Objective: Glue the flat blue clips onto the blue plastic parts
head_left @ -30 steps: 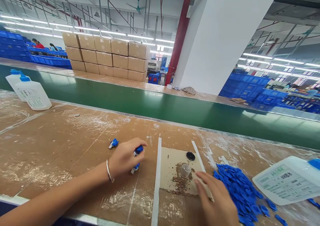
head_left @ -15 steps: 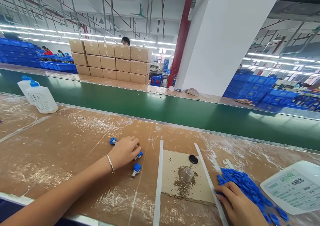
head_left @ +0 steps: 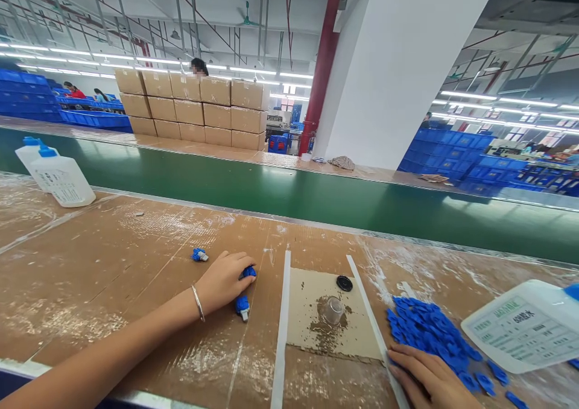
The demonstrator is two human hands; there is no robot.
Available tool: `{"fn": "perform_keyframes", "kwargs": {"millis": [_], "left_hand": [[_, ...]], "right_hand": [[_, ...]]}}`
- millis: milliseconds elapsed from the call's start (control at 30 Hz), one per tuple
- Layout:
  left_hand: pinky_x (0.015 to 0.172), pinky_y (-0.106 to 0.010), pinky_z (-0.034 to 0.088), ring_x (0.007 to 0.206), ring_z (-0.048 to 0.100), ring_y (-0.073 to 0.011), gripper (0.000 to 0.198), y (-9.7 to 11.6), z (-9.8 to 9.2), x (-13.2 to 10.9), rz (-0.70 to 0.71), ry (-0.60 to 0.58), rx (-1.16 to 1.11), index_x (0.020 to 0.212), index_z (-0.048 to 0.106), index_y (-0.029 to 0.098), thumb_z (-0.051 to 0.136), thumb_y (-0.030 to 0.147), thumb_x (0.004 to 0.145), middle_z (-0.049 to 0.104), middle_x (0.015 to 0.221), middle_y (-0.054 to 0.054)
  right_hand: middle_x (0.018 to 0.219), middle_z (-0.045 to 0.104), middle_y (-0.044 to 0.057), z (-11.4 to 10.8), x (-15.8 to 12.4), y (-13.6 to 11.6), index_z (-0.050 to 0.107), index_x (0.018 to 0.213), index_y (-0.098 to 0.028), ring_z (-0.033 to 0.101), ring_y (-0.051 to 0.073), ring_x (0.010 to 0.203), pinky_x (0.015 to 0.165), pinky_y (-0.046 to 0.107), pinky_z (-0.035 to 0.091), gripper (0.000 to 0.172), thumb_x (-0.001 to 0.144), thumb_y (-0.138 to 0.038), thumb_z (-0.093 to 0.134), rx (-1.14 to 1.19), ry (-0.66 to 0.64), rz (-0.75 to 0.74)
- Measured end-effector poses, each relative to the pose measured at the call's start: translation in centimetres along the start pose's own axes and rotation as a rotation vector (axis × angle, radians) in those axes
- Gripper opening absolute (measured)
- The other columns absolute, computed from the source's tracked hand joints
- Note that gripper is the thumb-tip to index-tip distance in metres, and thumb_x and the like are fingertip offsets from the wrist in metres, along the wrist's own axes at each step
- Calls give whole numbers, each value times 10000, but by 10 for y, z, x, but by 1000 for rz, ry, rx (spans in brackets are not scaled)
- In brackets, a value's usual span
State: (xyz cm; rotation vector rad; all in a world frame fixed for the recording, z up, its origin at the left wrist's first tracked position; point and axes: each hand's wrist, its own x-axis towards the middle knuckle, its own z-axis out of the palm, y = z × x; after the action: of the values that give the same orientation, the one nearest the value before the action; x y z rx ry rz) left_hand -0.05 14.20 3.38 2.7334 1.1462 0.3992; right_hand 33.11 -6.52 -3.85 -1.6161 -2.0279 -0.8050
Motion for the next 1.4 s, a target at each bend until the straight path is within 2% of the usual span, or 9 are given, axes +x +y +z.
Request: {"fn": "perform_keyframes", "kwargs": {"millis": [67,167,333,433,600,833,1000,1200,1400], "left_hand": [[810,-358,405,884,589,-206,234,4,0,-1,-21,31,-123,1049,601,171,516,194,832,661,988,-55],[797,-341,456,878,609,-194,275,14,3,-5,-108,5,-602,1078,581,186,549,259,815,663,1005,-54],[715,-302,484,836,662,-191,376,32,9,-15,-99,-298,-1314,1102,523,160,630,365,806,662,943,-78],[688,-273,468,856,663,-191,395,37,12,-19,-121,-399,-1406,1094,521,160,670,371,795,660,917,-74],[709,-288,472,883,659,-207,406,38,15,-21,-145,-418,-1537,1078,522,154,699,364,779,638,934,-76],[758,-343,480,909,664,-246,432,48,18,-29,-31,-530,-1712,1153,491,190,691,324,795,619,939,-62],[890,-399,426,935,648,-218,442,52,17,-33,31,-540,-1717,1175,498,194,691,324,799,627,998,-74],[843,-312,417,931,611,-168,442,51,16,-34,-9,-514,-1676,1161,519,199,713,306,778,628,1033,-67],[841,-302,410,925,613,-161,434,52,17,-33,-72,-506,-1677,1103,532,198,743,304,738,626,1048,-61]], "right_hand": [[847,716,1,0,3,-2,665,922,-223,681,144,743,633,232,566,320,897,-442,432,87,-10,109],[937,696,7,-2,19,-13,515,1208,-218,666,131,814,683,219,551,388,871,-409,505,242,-15,275],[1005,653,11,7,62,-38,348,1351,-273,609,148,948,819,278,506,511,873,-319,522,476,-5,344],[1040,642,37,21,76,-42,351,1360,-254,584,178,991,860,334,486,525,863,-265,520,533,-72,320],[1014,656,26,23,76,-46,433,1299,-267,588,187,989,884,364,468,485,829,-289,551,676,-120,418],[997,664,40,7,75,-111,486,1220,-288,613,177,940,848,324,482,520,753,-434,664,1574,101,952],[953,664,29,15,79,-151,525,1151,-320,631,195,910,801,352,515,467,731,-447,685,1895,169,1006],[953,662,64,18,82,-166,509,1171,-260,638,203,861,768,352,531,561,686,-431,733,1809,243,1058],[995,666,64,22,80,-177,504,1152,-250,627,201,899,784,344,506,407,793,-390,636,1166,314,876]]}}
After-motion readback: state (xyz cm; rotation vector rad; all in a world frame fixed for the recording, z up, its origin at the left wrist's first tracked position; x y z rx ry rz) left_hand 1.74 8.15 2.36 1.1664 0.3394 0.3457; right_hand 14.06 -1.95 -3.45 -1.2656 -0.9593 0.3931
